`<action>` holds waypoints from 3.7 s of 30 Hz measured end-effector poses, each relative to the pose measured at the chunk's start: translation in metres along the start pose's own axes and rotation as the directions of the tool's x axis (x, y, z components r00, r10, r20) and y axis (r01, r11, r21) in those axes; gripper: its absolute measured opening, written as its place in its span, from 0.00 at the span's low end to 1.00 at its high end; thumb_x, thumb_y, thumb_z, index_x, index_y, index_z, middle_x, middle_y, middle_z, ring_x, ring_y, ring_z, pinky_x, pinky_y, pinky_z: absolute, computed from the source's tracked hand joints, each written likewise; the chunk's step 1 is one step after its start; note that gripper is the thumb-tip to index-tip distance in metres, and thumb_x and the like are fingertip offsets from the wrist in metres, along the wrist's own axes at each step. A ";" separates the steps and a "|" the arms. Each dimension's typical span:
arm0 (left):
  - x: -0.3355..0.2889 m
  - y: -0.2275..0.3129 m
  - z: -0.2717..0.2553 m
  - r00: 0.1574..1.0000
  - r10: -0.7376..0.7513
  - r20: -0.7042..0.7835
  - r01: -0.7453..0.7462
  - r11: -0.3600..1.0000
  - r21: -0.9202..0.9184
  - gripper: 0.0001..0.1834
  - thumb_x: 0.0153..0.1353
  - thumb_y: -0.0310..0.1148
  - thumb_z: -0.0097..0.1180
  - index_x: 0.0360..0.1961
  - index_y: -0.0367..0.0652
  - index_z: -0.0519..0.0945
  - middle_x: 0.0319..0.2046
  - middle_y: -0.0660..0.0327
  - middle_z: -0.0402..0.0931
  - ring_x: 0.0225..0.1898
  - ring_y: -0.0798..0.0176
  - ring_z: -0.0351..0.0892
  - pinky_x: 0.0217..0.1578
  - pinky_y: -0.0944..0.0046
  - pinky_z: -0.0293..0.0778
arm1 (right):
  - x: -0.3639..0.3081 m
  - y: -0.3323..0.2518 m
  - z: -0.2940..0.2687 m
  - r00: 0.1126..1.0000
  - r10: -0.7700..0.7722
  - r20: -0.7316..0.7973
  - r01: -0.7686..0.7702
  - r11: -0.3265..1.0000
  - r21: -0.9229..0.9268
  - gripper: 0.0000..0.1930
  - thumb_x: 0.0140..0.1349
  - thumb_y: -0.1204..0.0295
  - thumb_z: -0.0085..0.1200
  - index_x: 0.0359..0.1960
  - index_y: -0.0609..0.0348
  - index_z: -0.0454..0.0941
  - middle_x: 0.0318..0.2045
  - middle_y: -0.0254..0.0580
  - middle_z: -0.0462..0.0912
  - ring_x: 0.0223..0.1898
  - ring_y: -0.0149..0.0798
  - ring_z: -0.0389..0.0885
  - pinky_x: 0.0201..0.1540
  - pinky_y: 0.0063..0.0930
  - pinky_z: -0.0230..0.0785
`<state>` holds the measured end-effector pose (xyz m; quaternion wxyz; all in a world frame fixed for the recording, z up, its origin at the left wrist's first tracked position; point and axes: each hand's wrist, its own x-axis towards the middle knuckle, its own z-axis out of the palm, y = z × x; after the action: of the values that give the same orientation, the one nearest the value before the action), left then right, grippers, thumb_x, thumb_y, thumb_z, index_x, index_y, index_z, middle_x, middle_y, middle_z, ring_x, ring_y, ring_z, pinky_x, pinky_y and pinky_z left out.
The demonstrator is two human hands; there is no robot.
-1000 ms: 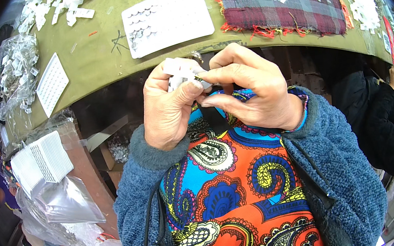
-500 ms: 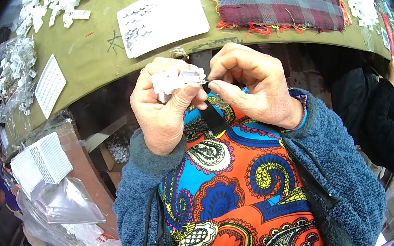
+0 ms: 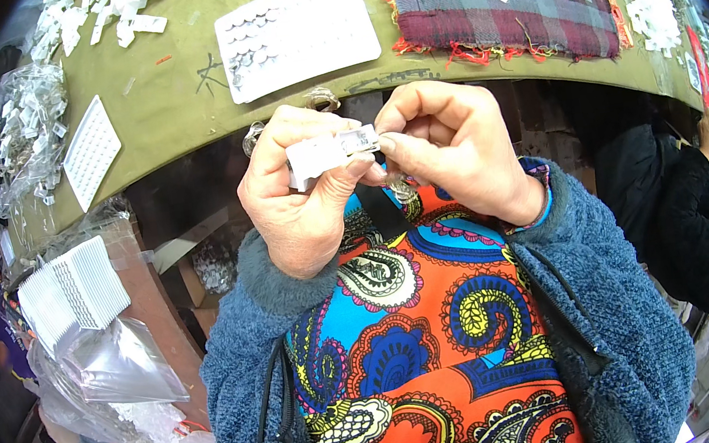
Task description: The person repeatedly picks small white plastic housings and metal springs from a table, inserts the springs into the housings, and places the assembled units onto a white tray. The process is continuous and repetitive throughout the clip.
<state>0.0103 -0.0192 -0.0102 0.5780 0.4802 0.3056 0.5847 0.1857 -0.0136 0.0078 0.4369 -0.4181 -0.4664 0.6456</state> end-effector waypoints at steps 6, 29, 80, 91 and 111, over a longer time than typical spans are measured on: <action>-0.001 0.001 -0.014 0.940 -0.337 0.051 0.331 0.868 -0.370 0.13 0.68 0.28 0.57 0.48 0.29 0.74 0.38 0.51 0.81 0.27 0.66 0.82 0.21 0.70 0.79 | 0.004 0.000 0.008 0.991 0.124 0.051 -0.134 0.937 0.324 0.08 0.60 0.84 0.60 0.37 0.68 0.72 0.30 0.40 0.80 0.24 0.25 0.80 0.27 0.17 0.75; -0.026 0.015 -0.058 0.947 -0.321 -0.028 0.274 0.847 -0.455 0.15 0.67 0.30 0.57 0.52 0.40 0.70 0.40 0.41 0.80 0.28 0.61 0.83 0.28 0.65 0.82 | 0.078 0.003 0.039 0.770 -0.556 0.313 0.483 0.187 -0.856 0.12 0.54 0.84 0.59 0.40 0.61 0.83 0.34 0.46 0.79 0.35 0.46 0.81 0.38 0.33 0.74; -0.023 0.014 -0.056 0.894 -0.424 -0.143 0.300 0.806 -0.510 0.09 0.67 0.25 0.57 0.46 0.32 0.75 0.33 0.55 0.82 0.30 0.64 0.85 0.35 0.64 0.86 | 0.049 0.015 0.062 0.490 -0.695 0.526 0.811 0.141 -0.568 0.26 0.38 0.80 0.62 0.47 0.65 0.80 0.34 0.41 0.84 0.31 0.41 0.82 0.34 0.31 0.74; -0.028 0.024 -0.064 0.868 -0.462 -0.181 0.370 0.846 -0.384 0.05 0.61 0.25 0.56 0.37 0.34 0.75 0.30 0.49 0.81 0.20 0.66 0.79 0.22 0.68 0.78 | 0.069 0.006 0.059 0.756 -0.605 0.252 0.527 0.333 -0.782 0.18 0.53 0.85 0.63 0.48 0.61 0.80 0.35 0.43 0.84 0.32 0.36 0.81 0.36 0.26 0.74; -0.028 0.013 -0.057 0.882 -0.470 -0.030 0.361 0.716 -0.598 0.11 0.64 0.22 0.58 0.46 0.35 0.73 0.36 0.51 0.82 0.32 0.58 0.87 0.35 0.63 0.87 | 0.026 -0.001 0.062 0.845 -0.501 0.186 0.499 0.615 -0.610 0.11 0.51 0.88 0.64 0.37 0.66 0.83 0.32 0.44 0.86 0.33 0.35 0.85 0.38 0.24 0.77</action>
<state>-0.0509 -0.0372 -0.0244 0.7821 0.1464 0.2652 0.5446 0.1206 -0.0032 0.0185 0.4313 -0.3951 -0.7537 0.2998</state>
